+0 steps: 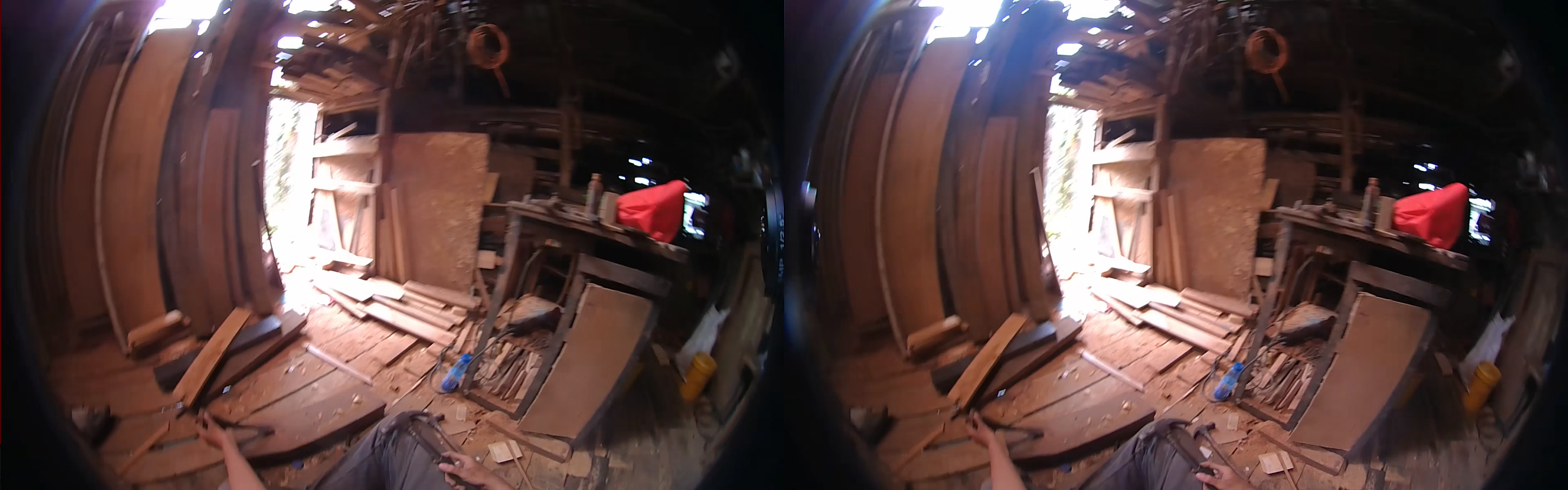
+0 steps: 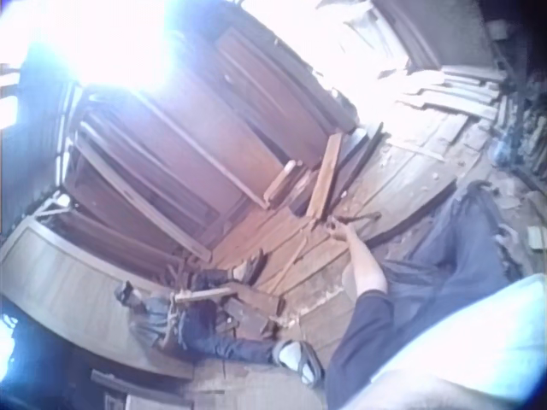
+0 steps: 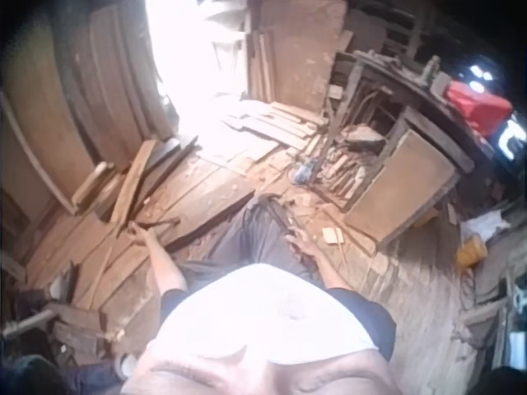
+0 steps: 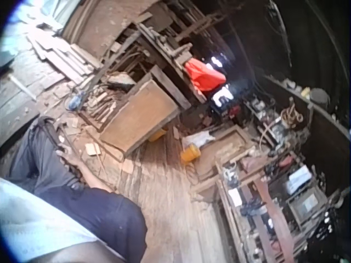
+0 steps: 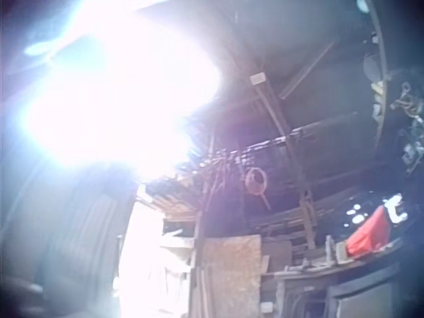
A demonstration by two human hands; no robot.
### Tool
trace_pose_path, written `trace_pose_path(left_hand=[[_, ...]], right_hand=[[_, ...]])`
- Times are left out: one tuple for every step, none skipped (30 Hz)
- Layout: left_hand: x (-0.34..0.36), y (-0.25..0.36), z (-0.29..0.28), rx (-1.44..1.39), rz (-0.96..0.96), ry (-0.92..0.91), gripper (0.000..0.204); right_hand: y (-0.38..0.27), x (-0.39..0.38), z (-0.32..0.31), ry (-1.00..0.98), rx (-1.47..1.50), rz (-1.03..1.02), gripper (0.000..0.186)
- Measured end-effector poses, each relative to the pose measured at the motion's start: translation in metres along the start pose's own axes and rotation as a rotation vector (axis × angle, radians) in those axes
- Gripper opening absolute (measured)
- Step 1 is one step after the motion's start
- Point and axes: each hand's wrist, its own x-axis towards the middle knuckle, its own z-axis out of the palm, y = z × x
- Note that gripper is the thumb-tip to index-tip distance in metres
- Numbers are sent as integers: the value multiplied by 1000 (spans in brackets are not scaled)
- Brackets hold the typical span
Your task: Using a hammer and chisel to carve or shape a piece of wood while sitting on a wooden floor in a workshop.
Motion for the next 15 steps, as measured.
trace_pose_path(left_hand=[[2,6,0,55,61,-69,41],[-4,11,3,-62,19,-122,47],[-2,18,4,-95,32,-213,52],[-6,23,7,31,92,-218,56],[-5,30,9,49,37,-212,61],[-8,35,11,124,117,-155,62],[-7,41,14,233,174,-139,61],[-7,45,15,40,111,-168,59],[-6,50,17,70,43,-231,60],[-5,52,15,-265,-70,-418,60],[-4,54,13,-132,-86,-403,56],[-3,56,11,-80,-144,-404,51],[-4,54,7,-104,-192,-438,53],[-5,54,3,-164,-195,-441,54],[-7,50,-4,-181,-198,-419,56]], right_hand=[[1,2,-3,-4,22,59,54],[3,1,-6,-11,33,132,48],[5,2,-9,-105,17,133,48],[8,-2,-10,-98,36,130,55],[10,-4,-12,-95,50,129,61],[12,-9,-12,-69,91,103,68],[10,-12,-12,-92,60,63,70],[7,-16,-11,-92,53,-20,72],[2,-17,-10,-126,35,-97,74],[-6,-16,-9,-76,21,-169,82],[-18,-14,-7,49,27,-222,88],[-35,-4,-7,36,53,-324,95],[-52,6,-4,69,33,-418,87],[-72,23,-3,49,-69,-611,76],[-88,37,3,342,-43,-539,68]])
